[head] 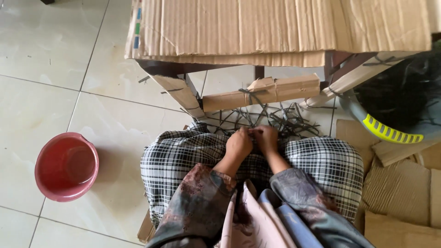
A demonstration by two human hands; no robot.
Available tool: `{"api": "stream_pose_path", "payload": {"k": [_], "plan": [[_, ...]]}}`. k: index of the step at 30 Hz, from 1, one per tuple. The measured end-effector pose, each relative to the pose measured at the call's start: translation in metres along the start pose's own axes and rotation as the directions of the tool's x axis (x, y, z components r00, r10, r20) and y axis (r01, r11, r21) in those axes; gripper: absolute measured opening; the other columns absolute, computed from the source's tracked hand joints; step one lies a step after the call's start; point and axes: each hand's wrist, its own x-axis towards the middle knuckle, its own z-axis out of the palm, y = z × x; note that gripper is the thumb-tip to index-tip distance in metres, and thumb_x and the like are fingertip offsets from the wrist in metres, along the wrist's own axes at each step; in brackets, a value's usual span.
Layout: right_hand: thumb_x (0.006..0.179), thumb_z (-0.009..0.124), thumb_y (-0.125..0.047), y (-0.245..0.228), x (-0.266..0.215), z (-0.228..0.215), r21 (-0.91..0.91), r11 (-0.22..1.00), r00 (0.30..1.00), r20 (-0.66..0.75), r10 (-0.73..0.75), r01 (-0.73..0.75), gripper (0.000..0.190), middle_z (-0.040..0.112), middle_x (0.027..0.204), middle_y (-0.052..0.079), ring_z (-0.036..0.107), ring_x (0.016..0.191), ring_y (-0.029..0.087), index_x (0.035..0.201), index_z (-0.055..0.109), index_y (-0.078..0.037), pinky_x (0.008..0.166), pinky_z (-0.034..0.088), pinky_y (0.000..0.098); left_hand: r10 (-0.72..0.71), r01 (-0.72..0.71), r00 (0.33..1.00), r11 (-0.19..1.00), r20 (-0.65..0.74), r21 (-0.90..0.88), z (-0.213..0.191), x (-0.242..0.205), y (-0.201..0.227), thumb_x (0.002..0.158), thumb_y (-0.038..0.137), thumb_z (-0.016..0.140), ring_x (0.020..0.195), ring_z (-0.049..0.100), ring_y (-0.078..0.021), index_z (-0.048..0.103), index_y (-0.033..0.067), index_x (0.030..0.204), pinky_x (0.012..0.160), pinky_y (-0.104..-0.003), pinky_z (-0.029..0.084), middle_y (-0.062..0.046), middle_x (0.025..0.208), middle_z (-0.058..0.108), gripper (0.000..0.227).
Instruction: Wrapping cardboard around the legs of a wooden chair and securing it with plastic ties.
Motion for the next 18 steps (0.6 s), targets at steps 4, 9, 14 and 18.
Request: {"api": "stream_pose_path", "payload": {"k": [4,9,14,18], "plan": [[0.088,0.073,-0.017,-0.009,-0.04,0.012,0.121,0.986,0.977,-0.189,-0.094,0.119,0.013,0.077,0.087,0.009,0.072,0.091,0.034,0.095,0.082,-0.018,0.083,0.058,0.0461,-0.108,0.121,0.989,0.984,0.101,-0.13,-0.051,-0.01,0.023,0.1,0.03,0.052,0.082,0.075,-0.0418,0.061,0.0045,0.109,0.07,-0.052,0.063,-0.018,0.088,0.07,0.029],[0.09,0.075,-0.007,-0.057,-0.085,-0.018,0.269,0.959,0.977,-0.211,-0.027,0.084,0.005,0.075,0.079,0.019,0.073,0.08,0.04,0.093,0.079,-0.005,0.069,0.059,0.0491,-0.141,0.148,0.989,0.953,0.044,-0.263,-0.042,-0.016,0.015,0.1,0.025,0.059,0.074,0.076,-0.0393,0.074,0.0044,0.101,0.06,-0.048,0.064,-0.017,0.079,0.073,0.026],[0.084,0.076,-0.009,-0.082,-0.078,-0.038,0.429,0.903,0.98,-0.176,0.091,-0.007,0.026,0.076,0.092,0.014,0.073,0.088,0.028,0.109,0.078,-0.009,0.081,0.058,0.0432,-0.09,0.082,0.996,0.932,-0.006,-0.354,-0.074,-0.03,0.03,0.105,0.02,0.056,0.078,0.076,-0.0407,0.074,0.0025,0.117,0.063,-0.049,0.064,-0.022,0.086,0.075,0.028],[0.086,0.083,-0.028,-0.121,-0.067,-0.053,0.585,0.794,0.963,-0.077,0.257,-0.165,0.034,0.073,0.092,0.01,0.067,0.087,0.019,0.11,0.076,-0.004,0.084,0.053,0.0392,-0.095,0.07,0.994,0.93,-0.052,-0.36,-0.075,-0.043,0.032,0.099,0.022,0.063,0.087,0.074,-0.0453,0.074,0.0128,0.12,0.075,-0.058,0.063,-0.022,0.087,0.075,0.025]]}}
